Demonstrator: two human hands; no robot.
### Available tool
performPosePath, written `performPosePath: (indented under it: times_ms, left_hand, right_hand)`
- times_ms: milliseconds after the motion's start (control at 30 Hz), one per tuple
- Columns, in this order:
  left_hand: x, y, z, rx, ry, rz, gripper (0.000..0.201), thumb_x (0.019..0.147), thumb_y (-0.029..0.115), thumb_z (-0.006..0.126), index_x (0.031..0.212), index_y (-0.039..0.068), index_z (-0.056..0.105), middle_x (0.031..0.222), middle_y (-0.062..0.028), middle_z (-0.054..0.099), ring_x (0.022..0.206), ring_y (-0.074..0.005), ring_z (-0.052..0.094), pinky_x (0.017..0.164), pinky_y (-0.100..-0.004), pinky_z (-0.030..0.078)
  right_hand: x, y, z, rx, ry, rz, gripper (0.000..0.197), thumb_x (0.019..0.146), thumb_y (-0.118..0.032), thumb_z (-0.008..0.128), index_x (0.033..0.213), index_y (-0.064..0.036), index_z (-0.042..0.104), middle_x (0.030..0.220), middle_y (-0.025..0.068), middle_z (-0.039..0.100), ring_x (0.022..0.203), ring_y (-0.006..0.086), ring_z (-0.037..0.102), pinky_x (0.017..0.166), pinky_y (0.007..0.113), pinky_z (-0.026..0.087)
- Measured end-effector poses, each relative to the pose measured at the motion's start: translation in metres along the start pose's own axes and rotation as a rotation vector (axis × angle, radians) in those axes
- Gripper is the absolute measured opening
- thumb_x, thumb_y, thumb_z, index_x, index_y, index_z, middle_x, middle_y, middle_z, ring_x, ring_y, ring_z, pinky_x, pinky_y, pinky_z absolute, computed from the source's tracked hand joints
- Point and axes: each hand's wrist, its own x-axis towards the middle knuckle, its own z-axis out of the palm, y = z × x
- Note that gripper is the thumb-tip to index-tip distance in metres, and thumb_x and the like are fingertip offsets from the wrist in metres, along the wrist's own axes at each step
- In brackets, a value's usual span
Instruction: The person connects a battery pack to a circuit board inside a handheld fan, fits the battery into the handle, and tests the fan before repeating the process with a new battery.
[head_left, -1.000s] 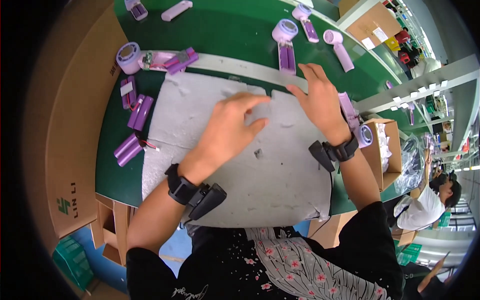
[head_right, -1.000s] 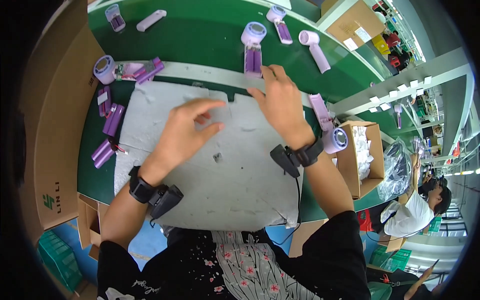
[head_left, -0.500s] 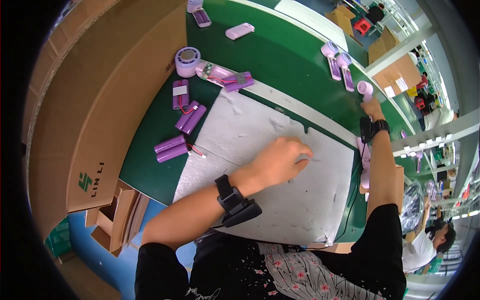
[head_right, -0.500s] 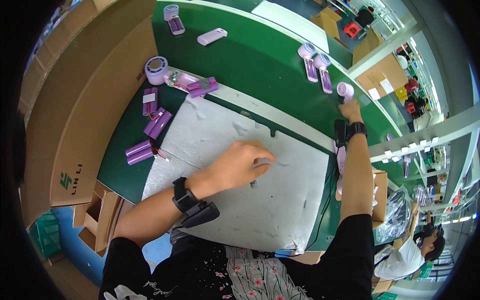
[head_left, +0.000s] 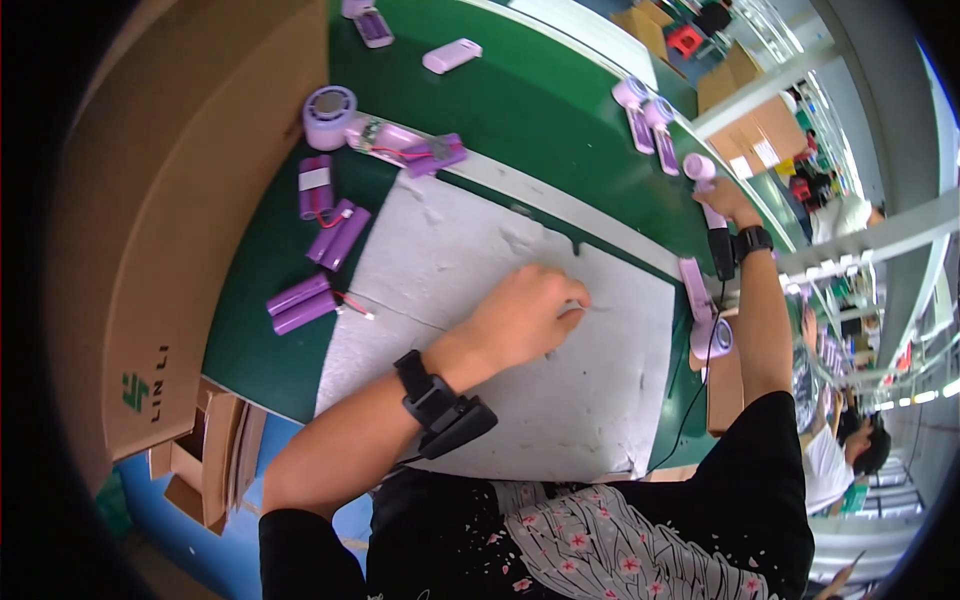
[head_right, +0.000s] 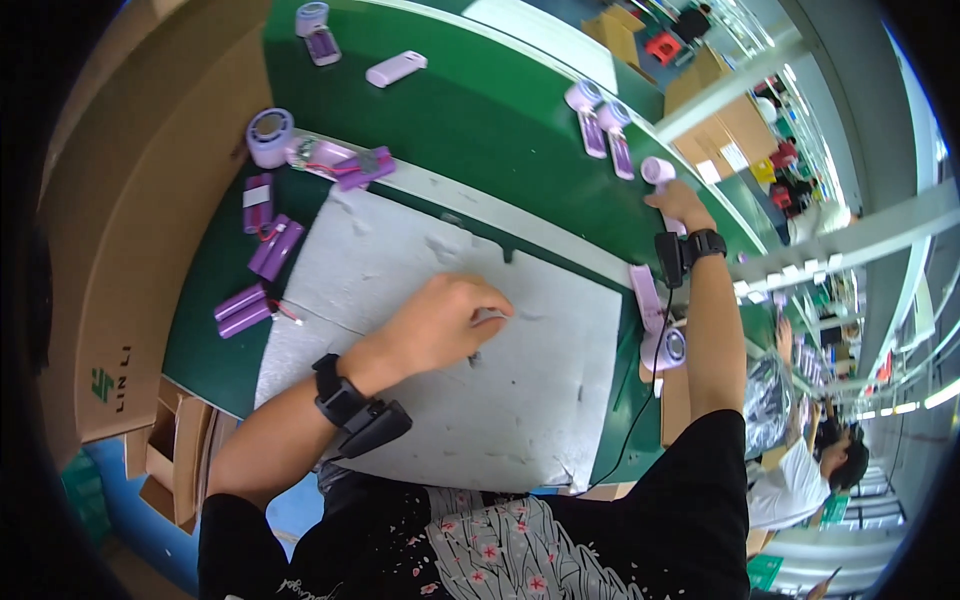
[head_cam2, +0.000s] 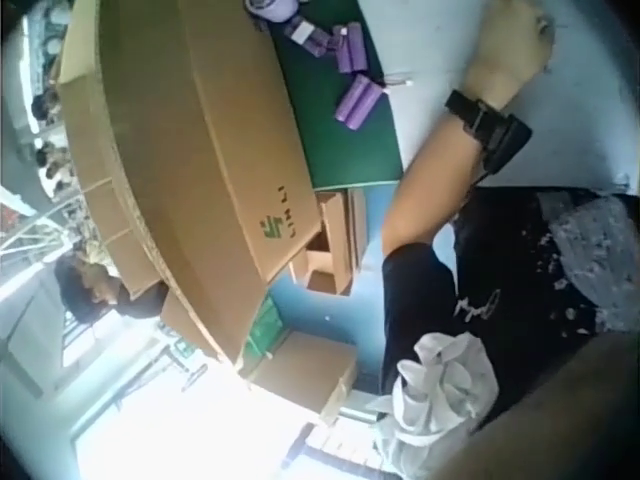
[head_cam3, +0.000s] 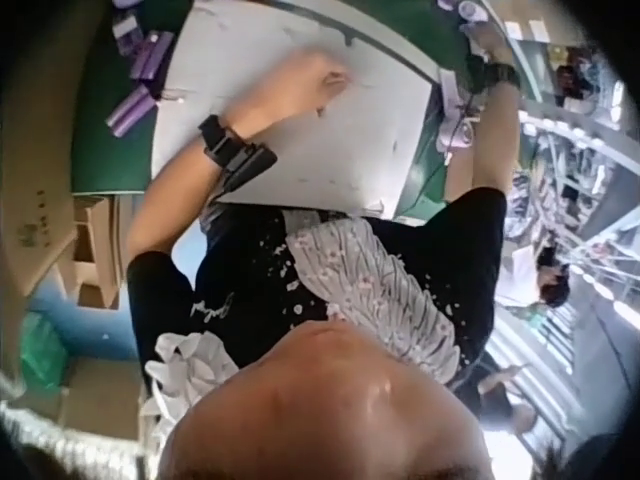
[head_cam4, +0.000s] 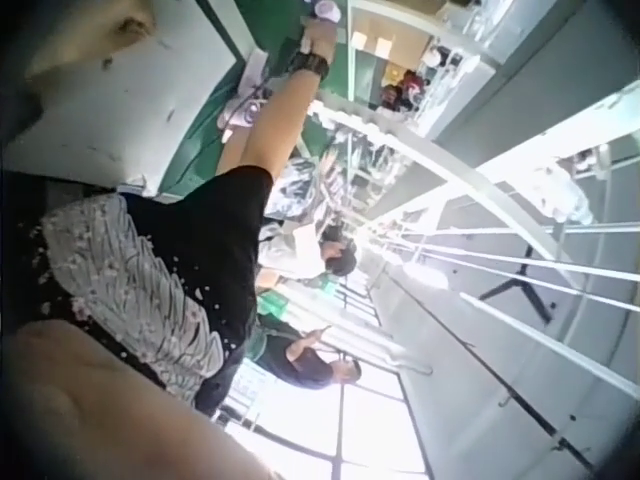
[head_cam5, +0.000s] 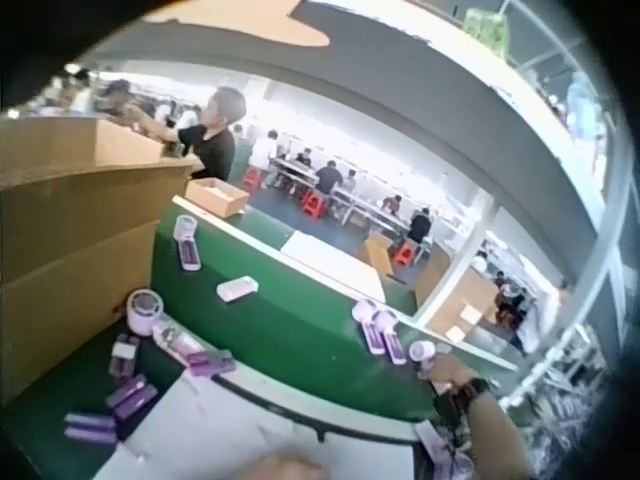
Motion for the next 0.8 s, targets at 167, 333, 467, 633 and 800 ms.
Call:
performPosePath:
  times_ms: [167, 333, 467, 633, 800]
  left_hand:
    - [0.004, 0.007, -0.005, -0.005, -0.001, -0.023, 0.012, 0.082, 0.006, 0.068, 0.093, 0.004, 0.072, 0.084, -0.0139, 0.068, 0.075, -0.0304, 0.066, 0.069, -0.0375, 0.053]
    - [0.006, 0.009, 0.000, -0.004, -0.004, 0.024, 0.012, 0.083, 0.007, 0.067, 0.093, 0.005, 0.072, 0.082, -0.0137, 0.068, 0.072, -0.0293, 0.065, 0.068, -0.0380, 0.052]
    - [0.007, 0.011, 0.004, 0.024, -0.019, 0.005, 0.008, 0.085, 0.009, 0.067, 0.090, 0.005, 0.072, 0.080, -0.0138, 0.068, 0.071, -0.0273, 0.065, 0.067, -0.0378, 0.052]
    - [0.011, 0.011, 0.004, -0.161, 0.056, -0.133, 0.014, 0.088, 0.016, 0.067, 0.095, 0.004, 0.070, 0.078, -0.0150, 0.068, 0.073, -0.0274, 0.066, 0.069, -0.0375, 0.052]
    - [0.016, 0.020, 0.005, -0.340, 0.119, -0.256, 0.026, 0.089, 0.026, 0.067, 0.100, 0.002, 0.065, 0.082, -0.0175, 0.069, 0.076, -0.0309, 0.067, 0.071, -0.0380, 0.052]
  right_hand:
    - [-0.104, -0.024, -0.023, 0.033, -0.321, 0.050, 0.070, 0.074, -0.037, 0.080, 0.130, -0.0017, 0.057, 0.094, 0.0108, 0.067, 0.078, 0.0155, 0.063, 0.062, 0.034, 0.057]
    - [-0.122, 0.028, 0.030, -0.161, -0.233, -0.235, 0.072, 0.070, -0.027, 0.078, 0.130, 0.0037, 0.056, 0.096, 0.0173, 0.067, 0.079, 0.0228, 0.065, 0.072, 0.036, 0.056]
    - [-0.138, 0.029, 0.033, -0.080, -0.048, -0.438, 0.076, 0.068, -0.020, 0.074, 0.135, 0.0074, 0.050, 0.097, 0.0219, 0.066, 0.084, 0.0308, 0.065, 0.082, 0.035, 0.052]
    - [-0.247, -0.096, -0.028, 0.219, -0.005, -0.756, 0.066, 0.069, 0.001, 0.063, 0.135, -0.0009, 0.054, 0.104, 0.0174, 0.060, 0.098, 0.0306, 0.062, 0.081, 0.032, 0.051]
    - [-0.296, -0.126, 0.027, 0.018, 0.299, -1.379, 0.051, 0.069, -0.002, 0.071, 0.119, -0.0082, 0.068, 0.106, 0.0125, 0.060, 0.098, 0.0309, 0.062, 0.084, 0.039, 0.054]
